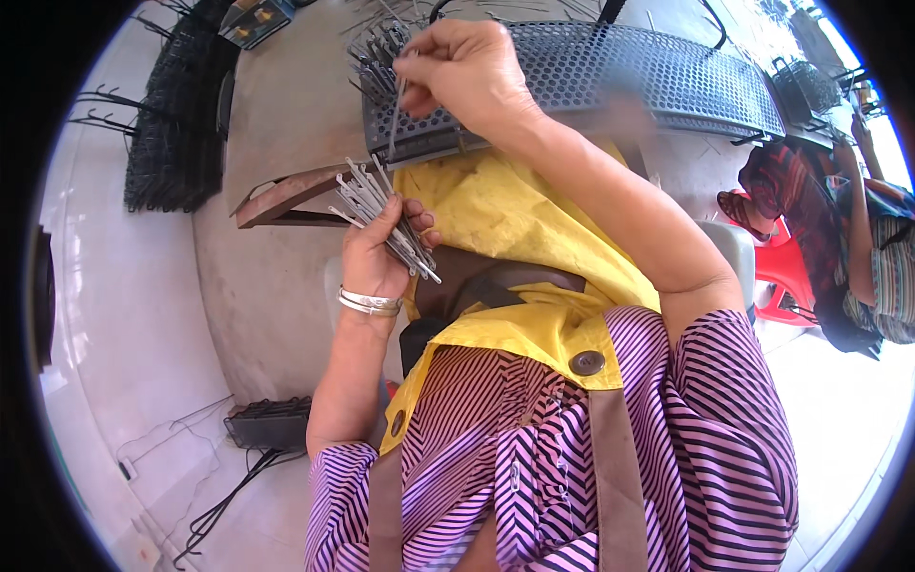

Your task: Inserting thin metal pins into a perforated plate one by one.

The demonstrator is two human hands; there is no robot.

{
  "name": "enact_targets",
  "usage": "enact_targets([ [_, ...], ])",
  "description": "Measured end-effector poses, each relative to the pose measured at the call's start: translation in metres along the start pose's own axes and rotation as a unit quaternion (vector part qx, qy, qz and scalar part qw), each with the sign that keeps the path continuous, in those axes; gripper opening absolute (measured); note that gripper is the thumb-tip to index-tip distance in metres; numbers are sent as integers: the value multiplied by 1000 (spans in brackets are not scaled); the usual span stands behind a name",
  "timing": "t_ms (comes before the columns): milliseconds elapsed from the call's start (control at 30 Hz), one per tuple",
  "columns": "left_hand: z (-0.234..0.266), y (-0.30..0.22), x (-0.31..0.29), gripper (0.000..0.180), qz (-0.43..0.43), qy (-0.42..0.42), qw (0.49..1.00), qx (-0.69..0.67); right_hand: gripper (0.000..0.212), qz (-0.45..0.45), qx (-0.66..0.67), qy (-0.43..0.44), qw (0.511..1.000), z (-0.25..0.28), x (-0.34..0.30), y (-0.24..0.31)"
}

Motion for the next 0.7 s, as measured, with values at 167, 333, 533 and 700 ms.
enact_targets([
  [167, 4, 11, 3, 12, 26, 11, 998, -59, 4, 106, 62, -53, 991, -6, 7, 9],
  [333, -1, 9, 1, 11, 35, 38, 997, -62, 5, 272, -167, -43, 947, -24, 0, 17],
  [533, -2, 8, 0, 10, 53, 30, 997, -52, 6, 371, -217, 26, 903, -52, 1, 30],
  [700, 3, 8, 3, 9, 42, 22, 998, -38, 7, 309, -364, 20, 879, -66, 16, 13],
])
Point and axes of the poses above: each hand's wrist, its own x-axis towards the middle knuckle, its own z-axis out of the back of the hand, y = z × x, the point moved 9 cm from there along x, towards the middle knuckle, and after that the axes turned 11 degrees about -z, right-handed, at the moved point
